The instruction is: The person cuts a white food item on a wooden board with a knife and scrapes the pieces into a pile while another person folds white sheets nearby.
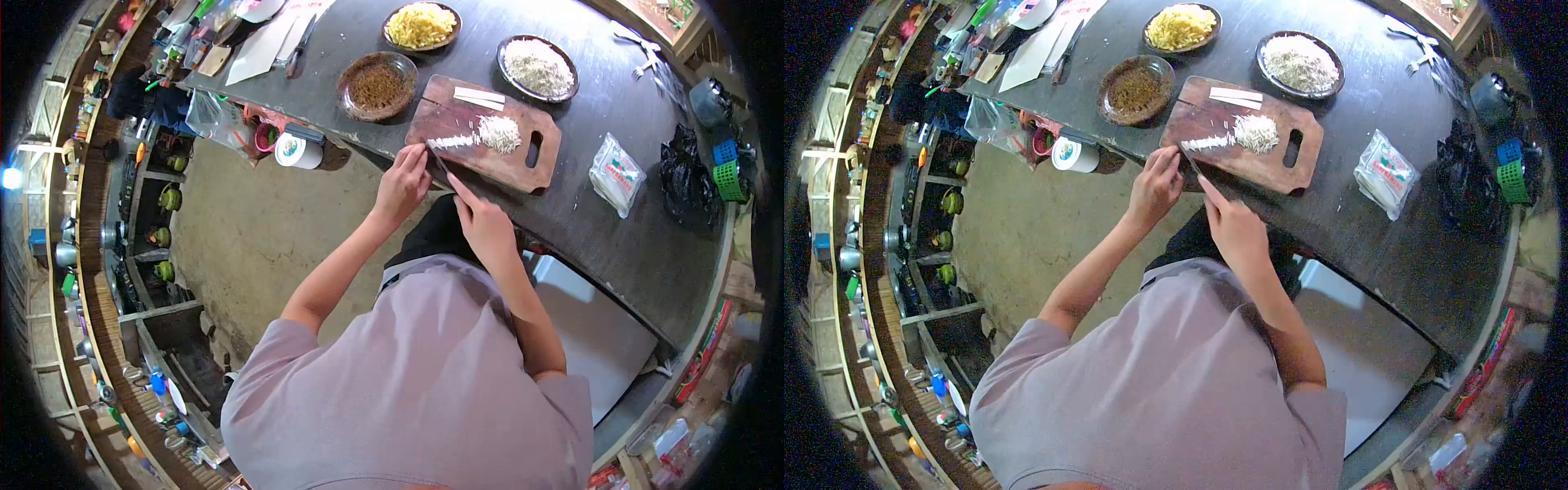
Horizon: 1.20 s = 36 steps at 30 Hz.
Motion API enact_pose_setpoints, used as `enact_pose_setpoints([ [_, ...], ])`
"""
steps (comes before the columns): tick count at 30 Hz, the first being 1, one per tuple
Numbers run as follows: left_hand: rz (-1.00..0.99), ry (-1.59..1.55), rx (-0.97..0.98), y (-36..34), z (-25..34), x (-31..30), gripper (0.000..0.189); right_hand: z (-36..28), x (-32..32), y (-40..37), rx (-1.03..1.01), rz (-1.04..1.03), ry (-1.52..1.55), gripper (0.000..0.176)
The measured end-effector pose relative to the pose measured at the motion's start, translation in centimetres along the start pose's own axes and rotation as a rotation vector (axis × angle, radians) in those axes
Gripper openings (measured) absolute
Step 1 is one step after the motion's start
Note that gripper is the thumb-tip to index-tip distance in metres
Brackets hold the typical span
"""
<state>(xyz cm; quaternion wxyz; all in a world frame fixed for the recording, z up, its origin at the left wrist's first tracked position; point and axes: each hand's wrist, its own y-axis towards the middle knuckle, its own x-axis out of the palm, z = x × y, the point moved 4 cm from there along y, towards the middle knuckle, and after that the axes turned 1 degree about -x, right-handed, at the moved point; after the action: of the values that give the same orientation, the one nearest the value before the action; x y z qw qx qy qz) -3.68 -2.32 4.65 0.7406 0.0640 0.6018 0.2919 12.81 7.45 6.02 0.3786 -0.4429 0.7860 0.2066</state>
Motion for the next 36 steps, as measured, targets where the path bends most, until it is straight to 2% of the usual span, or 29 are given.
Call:
enact_pose_setpoints([
  [3,-0.02,0.012,0.022,-0.2,-0.5,0.2,0.043,-0.6,1.0,2.3,0.014,-0.009,0.025,0.044],
  [7,-0.02,-0.005,0.02,-0.2,-0.4,0.2,0.045,0.7,-0.2,-1.2,0.031,-0.024,0.045,0.043],
  [11,0.005,-0.015,0.008,-0.3,-0.4,0.4,0.041,1.2,0.4,-1.5,0.014,0.025,0.139,0.043],
  [14,0.0,0.009,0.006,-0.5,-0.3,0.3,0.043,-0.5,0.6,1.3,0.046,-0.003,0.076,0.044],
  [18,-0.012,-0.031,-0.021,-0.3,-0.1,0.4,0.044,0.1,0.1,-0.8,0.034,0.009,-0.006,0.044],
  [23,-0.003,0.021,0.002,-0.6,-0.1,0.6,0.049,1.2,0.4,-2.1,0.048,0.012,0.165,0.044],
  [26,0.0,0.006,-0.018,-0.6,0.1,0.5,0.047,-0.1,0.9,0.3,0.068,-0.004,0.154,0.045],
  [30,0.05,-0.023,-0.048,-0.3,0.8,0.5,0.045,0.5,-0.5,-0.8,0.095,-0.002,0.156,0.043],
  [36,0.083,-0.006,-0.009,1.1,1.6,0.6,0.041,2.6,-1.4,-1.1,0.13,-0.046,0.414,0.04],
])
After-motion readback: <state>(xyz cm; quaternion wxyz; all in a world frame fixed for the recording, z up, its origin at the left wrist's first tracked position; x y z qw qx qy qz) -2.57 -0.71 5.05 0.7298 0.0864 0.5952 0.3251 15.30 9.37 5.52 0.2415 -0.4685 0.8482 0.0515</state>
